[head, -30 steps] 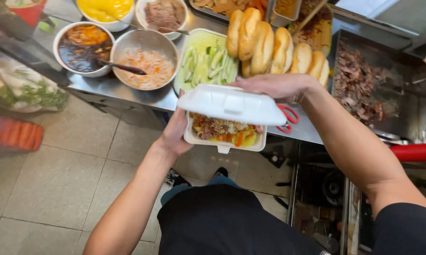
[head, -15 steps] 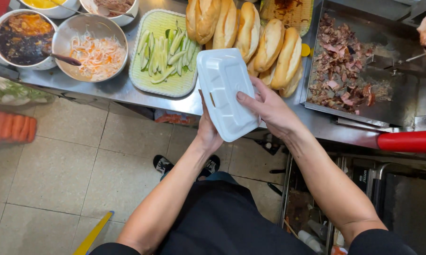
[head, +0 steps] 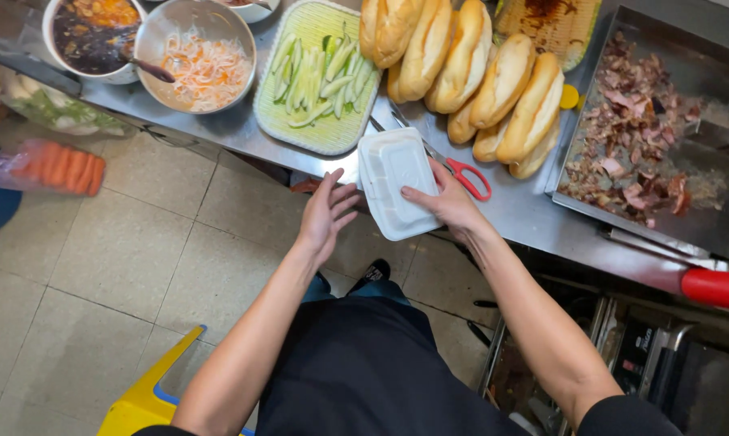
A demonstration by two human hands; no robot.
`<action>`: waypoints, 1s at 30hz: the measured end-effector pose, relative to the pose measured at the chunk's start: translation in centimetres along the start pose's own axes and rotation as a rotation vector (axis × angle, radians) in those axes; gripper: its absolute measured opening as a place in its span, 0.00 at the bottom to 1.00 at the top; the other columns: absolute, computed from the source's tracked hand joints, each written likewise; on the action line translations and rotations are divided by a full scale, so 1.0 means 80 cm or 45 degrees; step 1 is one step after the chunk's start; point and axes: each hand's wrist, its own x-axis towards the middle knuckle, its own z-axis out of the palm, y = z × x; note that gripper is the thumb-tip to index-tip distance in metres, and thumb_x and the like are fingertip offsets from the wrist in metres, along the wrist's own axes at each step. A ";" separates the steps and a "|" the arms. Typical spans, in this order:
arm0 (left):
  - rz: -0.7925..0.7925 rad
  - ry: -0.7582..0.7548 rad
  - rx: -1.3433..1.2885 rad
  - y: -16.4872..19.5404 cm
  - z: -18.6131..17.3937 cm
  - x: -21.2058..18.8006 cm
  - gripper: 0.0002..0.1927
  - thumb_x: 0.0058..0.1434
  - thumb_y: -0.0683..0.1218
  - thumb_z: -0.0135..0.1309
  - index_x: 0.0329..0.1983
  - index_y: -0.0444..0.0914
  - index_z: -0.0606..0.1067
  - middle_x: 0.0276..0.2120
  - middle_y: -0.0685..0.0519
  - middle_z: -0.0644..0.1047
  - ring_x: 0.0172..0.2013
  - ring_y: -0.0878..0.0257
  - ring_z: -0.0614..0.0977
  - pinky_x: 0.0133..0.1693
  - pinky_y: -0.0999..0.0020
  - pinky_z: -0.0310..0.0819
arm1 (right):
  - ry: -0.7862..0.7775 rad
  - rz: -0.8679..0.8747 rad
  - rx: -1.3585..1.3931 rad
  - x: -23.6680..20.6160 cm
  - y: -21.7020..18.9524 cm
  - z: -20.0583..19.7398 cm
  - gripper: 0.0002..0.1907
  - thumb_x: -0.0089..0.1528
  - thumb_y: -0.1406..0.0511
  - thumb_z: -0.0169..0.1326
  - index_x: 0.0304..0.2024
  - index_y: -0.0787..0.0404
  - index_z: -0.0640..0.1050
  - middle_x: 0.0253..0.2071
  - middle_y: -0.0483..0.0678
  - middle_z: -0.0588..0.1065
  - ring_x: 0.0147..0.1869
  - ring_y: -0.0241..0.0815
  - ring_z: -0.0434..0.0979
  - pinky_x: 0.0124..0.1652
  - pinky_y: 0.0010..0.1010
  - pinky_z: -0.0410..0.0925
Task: The person assembles a takeout meal in a styrofoam container. They add yellow rice, a red sauce, sliced sausage, shredded meat, and a dark sauce, then close the container and place it in a plastic bag. The process is repeated for a second container.
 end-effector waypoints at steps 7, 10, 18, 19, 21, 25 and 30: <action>0.140 0.210 -0.063 0.008 -0.114 -0.047 0.16 0.69 0.55 0.53 0.43 0.38 0.77 0.29 0.56 0.78 0.30 0.67 0.79 0.29 0.74 0.69 | 0.175 -0.358 -0.714 0.068 0.028 -0.031 0.47 0.52 0.55 0.69 0.68 0.67 0.65 0.62 0.59 0.73 0.66 0.47 0.73 0.62 0.36 0.65; 0.171 0.208 -0.092 0.038 -0.135 -0.059 0.15 0.67 0.56 0.55 0.38 0.39 0.77 0.24 0.58 0.74 0.24 0.69 0.75 0.24 0.75 0.65 | 0.294 -0.173 -1.181 0.066 0.013 -0.029 0.50 0.51 0.41 0.60 0.71 0.53 0.67 0.56 0.64 0.77 0.62 0.59 0.77 0.60 0.43 0.68; 0.444 0.107 -0.174 0.187 -0.194 -0.091 0.23 0.66 0.59 0.56 0.23 0.41 0.68 0.16 0.59 0.65 0.17 0.68 0.69 0.22 0.73 0.60 | 0.450 -0.180 -1.633 0.046 -0.126 0.084 0.33 0.59 0.43 0.55 0.64 0.47 0.77 0.51 0.56 0.83 0.57 0.56 0.83 0.56 0.43 0.74; 0.484 0.103 -0.156 0.213 -0.202 -0.098 0.24 0.66 0.59 0.57 0.22 0.41 0.67 0.15 0.59 0.65 0.17 0.68 0.69 0.22 0.73 0.60 | 0.468 -0.347 -1.575 0.049 -0.161 0.112 0.32 0.59 0.45 0.56 0.61 0.50 0.78 0.52 0.56 0.82 0.56 0.56 0.82 0.55 0.42 0.74; 0.579 0.042 -0.158 0.265 -0.213 -0.107 0.24 0.65 0.59 0.58 0.21 0.41 0.67 0.15 0.59 0.65 0.17 0.68 0.69 0.22 0.73 0.60 | 0.413 -0.530 -1.412 0.066 -0.238 0.179 0.29 0.61 0.48 0.54 0.61 0.51 0.78 0.52 0.52 0.82 0.55 0.51 0.83 0.54 0.42 0.73; 0.745 -0.077 -0.204 0.363 -0.218 -0.108 0.23 0.63 0.58 0.61 0.21 0.43 0.66 0.16 0.60 0.66 0.19 0.68 0.70 0.23 0.73 0.63 | 0.193 -1.279 -1.034 0.121 -0.388 0.305 0.22 0.71 0.56 0.50 0.62 0.60 0.77 0.60 0.57 0.77 0.59 0.50 0.80 0.54 0.41 0.74; 0.806 -0.103 -0.295 0.435 -0.201 -0.105 0.30 0.63 0.60 0.58 0.13 0.44 0.61 0.11 0.59 0.62 0.15 0.65 0.71 0.23 0.71 0.67 | -0.012 -1.496 -0.456 0.248 -0.564 0.416 0.16 0.77 0.59 0.49 0.53 0.64 0.80 0.43 0.43 0.78 0.49 0.31 0.77 0.51 0.28 0.74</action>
